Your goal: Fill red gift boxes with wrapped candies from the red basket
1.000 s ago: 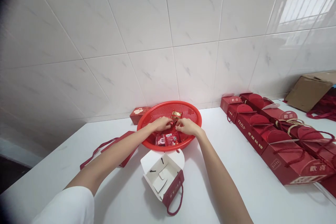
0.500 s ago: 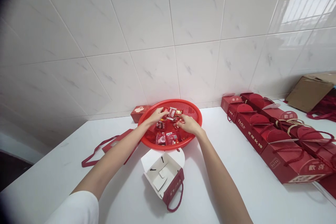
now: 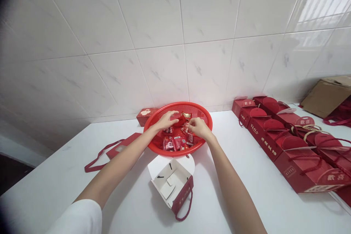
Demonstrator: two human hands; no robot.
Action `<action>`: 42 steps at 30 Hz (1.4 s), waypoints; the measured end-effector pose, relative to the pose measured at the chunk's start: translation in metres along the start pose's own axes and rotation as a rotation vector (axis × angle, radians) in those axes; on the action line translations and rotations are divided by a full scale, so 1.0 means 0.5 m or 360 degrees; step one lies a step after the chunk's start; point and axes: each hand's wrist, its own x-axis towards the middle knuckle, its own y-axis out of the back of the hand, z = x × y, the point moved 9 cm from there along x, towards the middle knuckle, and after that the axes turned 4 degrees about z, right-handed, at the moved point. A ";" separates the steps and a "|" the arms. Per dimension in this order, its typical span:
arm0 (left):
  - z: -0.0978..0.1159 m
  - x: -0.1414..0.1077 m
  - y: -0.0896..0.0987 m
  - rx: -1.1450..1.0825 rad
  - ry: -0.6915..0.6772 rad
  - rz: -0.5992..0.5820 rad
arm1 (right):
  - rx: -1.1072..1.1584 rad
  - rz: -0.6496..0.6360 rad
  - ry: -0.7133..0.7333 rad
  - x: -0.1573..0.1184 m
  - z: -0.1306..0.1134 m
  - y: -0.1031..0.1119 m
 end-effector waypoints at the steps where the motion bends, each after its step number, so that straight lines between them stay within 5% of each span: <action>1: -0.006 -0.001 0.001 0.0075 0.0033 -0.0020 | -0.0054 -0.0008 0.0000 0.000 0.000 0.000; 13: -0.023 -0.067 -0.072 0.0492 0.0222 -0.0866 | -0.0752 -0.0584 0.0006 -0.033 -0.002 -0.075; 23: -0.034 -0.069 -0.098 0.0423 0.0237 -0.1153 | -0.0834 -0.0735 0.0028 -0.042 -0.010 -0.089; 35: -0.010 -0.097 -0.107 0.0228 0.0278 -0.1375 | -0.0736 -0.0661 -0.0095 -0.034 0.003 -0.083; 42: 0.005 -0.093 -0.096 -0.0011 0.0192 -0.1292 | -0.0578 -0.0500 -0.0044 -0.027 -0.008 -0.072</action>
